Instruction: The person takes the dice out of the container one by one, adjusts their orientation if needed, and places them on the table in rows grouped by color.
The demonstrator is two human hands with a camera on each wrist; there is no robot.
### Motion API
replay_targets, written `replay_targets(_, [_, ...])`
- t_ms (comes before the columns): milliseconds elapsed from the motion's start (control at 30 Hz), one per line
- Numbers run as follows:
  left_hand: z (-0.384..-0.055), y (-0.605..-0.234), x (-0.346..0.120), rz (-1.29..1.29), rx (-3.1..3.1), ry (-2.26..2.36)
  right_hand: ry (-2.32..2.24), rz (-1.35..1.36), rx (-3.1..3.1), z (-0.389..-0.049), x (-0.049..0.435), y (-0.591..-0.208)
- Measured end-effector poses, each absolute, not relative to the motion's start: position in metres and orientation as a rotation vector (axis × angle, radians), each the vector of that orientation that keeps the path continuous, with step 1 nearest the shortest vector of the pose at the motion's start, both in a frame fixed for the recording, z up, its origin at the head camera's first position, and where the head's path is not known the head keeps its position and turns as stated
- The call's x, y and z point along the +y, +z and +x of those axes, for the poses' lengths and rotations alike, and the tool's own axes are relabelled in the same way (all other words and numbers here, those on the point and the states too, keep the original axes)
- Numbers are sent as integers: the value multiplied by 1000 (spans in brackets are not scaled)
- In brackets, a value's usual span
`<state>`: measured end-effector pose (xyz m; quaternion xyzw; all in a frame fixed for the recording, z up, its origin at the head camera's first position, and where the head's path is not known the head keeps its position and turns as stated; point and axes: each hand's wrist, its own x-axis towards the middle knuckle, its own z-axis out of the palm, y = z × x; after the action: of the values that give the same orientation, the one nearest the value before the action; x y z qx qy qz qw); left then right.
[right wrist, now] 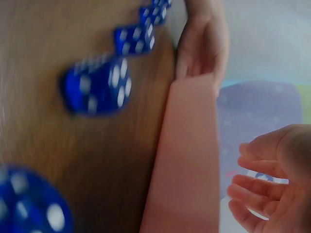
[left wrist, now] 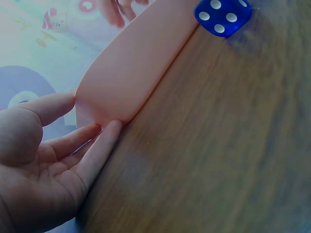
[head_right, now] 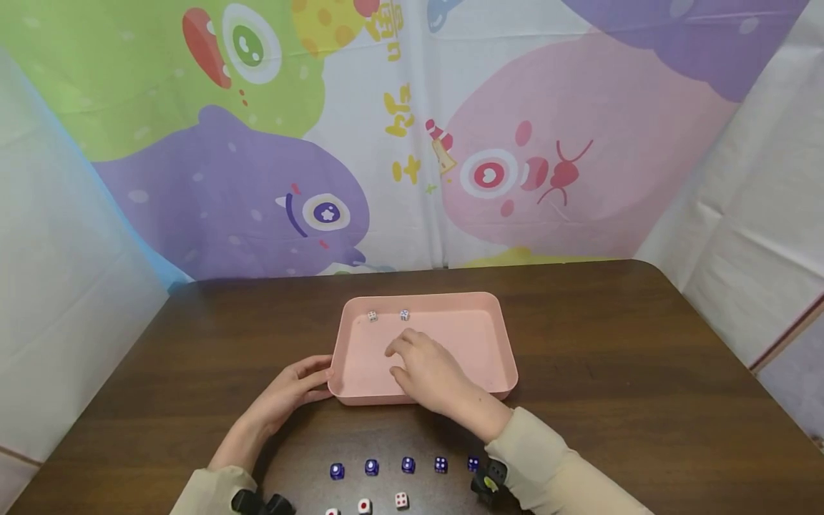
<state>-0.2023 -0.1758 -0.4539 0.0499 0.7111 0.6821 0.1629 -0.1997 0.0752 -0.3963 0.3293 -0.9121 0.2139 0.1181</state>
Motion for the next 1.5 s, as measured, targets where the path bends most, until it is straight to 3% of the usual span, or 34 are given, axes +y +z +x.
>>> replay_targets(667, [-201, -456, -179, 139, 2018, 1953, 586, 921, -2910, -245, 74, -417])
replay_targets(1500, [-201, -454, -177, 176, 2018, 1959, 498, 812, -3078, -272, 72, -428])
